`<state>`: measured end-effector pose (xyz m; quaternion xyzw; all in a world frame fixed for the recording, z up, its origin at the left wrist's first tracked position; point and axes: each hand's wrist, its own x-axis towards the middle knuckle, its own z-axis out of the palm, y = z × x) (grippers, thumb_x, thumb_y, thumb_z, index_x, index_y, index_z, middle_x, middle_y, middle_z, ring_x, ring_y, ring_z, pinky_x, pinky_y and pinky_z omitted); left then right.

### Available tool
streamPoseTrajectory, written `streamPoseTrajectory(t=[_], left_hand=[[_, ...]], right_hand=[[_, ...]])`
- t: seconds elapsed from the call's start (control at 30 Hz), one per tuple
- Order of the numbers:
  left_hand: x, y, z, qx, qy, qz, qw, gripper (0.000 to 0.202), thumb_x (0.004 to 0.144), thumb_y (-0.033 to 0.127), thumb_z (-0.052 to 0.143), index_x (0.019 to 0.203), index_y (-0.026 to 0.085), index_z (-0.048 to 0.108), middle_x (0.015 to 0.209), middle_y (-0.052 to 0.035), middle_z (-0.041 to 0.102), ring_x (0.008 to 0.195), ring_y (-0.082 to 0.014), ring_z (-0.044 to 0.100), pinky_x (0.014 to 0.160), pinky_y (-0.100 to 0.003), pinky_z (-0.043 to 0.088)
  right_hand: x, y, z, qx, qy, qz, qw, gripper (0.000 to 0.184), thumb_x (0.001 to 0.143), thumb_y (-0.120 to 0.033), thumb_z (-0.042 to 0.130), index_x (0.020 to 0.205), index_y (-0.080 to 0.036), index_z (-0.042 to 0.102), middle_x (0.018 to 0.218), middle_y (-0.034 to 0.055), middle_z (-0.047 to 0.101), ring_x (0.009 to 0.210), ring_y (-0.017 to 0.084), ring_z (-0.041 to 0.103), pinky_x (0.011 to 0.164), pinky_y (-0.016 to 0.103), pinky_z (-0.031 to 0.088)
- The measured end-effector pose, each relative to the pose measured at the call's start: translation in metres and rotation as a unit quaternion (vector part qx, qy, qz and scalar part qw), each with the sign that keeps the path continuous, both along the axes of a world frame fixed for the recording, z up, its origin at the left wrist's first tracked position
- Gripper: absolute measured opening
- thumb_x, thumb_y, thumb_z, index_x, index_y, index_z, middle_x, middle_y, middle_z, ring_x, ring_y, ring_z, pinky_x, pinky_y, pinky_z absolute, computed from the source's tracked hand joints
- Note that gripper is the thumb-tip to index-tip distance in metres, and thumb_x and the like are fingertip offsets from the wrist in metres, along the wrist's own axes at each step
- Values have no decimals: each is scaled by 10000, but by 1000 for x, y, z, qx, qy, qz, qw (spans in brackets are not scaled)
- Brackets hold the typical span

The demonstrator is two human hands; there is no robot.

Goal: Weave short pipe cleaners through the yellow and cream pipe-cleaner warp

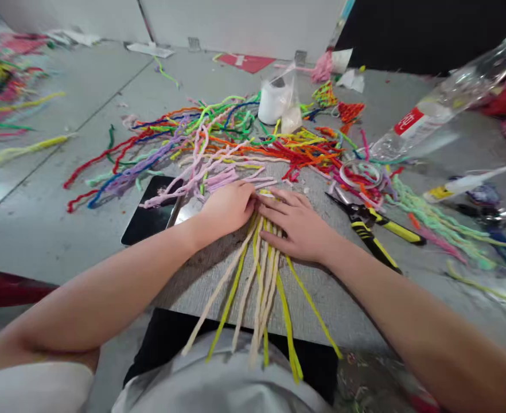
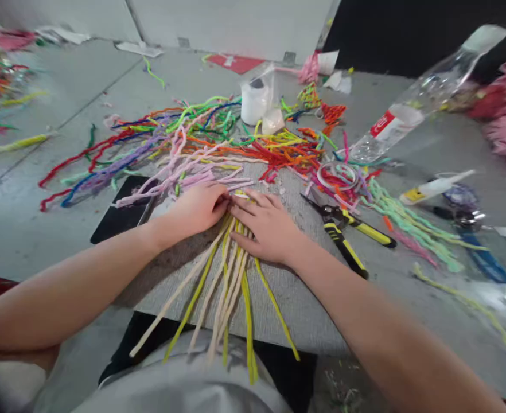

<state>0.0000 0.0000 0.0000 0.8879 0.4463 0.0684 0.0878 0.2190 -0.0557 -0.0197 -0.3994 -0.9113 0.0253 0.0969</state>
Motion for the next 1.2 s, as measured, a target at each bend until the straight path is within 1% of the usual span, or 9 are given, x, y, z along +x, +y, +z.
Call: streamPoseTrajectory(t=[0.37,0.6,0.73,0.8,0.87,0.9,0.97,1.03,1.2], left_hand=[[4,-1,-3,17,16,-5,1000,204,1042,197,497,1141,105,650,1152,-160,718,1019,-312,718,822,-408,552],[4,-1,-1,17,24,9,1000,215,1024,152,481,1158,87,636,1144,-181,709,1001,-313,714,808,-408,548],[-1,2,-1,17,12,-7,1000,207,1040,179,472,1114,119,656,1099,-147,715,1024,-295,705,835,-388,545],[-3,3,-2,19,-5,-24,1000,207,1038,187,478,1093,125,668,1074,-137,717,1034,-293,698,847,-387,543],[-5,4,-3,19,-21,-37,999,208,1032,195,485,1078,129,677,1060,-133,718,1020,-291,693,844,-390,541],[-5,5,-4,18,-25,-39,999,209,1030,199,488,1072,130,680,1058,-132,719,1007,-289,691,840,-392,541],[-6,5,-5,16,-29,-37,999,204,1021,198,497,1066,132,684,1059,-129,720,987,-285,688,836,-394,539],[-6,5,-5,16,-34,-36,999,193,1011,194,512,1065,133,687,1060,-125,719,982,-282,686,839,-392,538],[-5,5,-6,17,-48,-39,998,183,1022,227,534,1044,142,695,1043,-113,716,961,-268,683,842,-383,538]], right_hand=[[7,1,2,-20,-17,1,1000,623,1106,-552,443,1620,-202,491,1695,97,459,1605,458,279,1238,713,270],[5,0,-2,-16,-1,-3,1000,613,1100,-541,465,1616,-212,489,1683,108,478,1598,451,293,1241,727,243],[9,2,-4,-1,48,5,999,600,1079,-532,512,1585,-209,509,1667,133,496,1579,437,339,1230,707,282],[18,7,-4,29,119,-11,992,503,1064,-472,545,1493,-212,582,1590,152,578,1497,392,468,1199,637,370],[29,12,-4,67,193,-52,978,307,1043,-358,564,1289,-214,680,1338,147,730,1263,334,644,1093,543,480],[34,15,-4,78,211,-75,971,214,1023,-320,580,1163,-216,705,1169,133,767,1121,317,685,997,504,522],[42,19,-5,57,212,-80,972,103,990,-284,608,984,-229,695,939,89,747,915,279,683,847,443,538],[45,21,-7,35,203,-66,976,83,973,-282,636,928,-230,683,876,69,721,860,263,663,801,417,527],[37,25,-13,38,209,-63,975,107,985,-276,641,941,-208,711,904,87,728,895,272,660,832,423,525]])
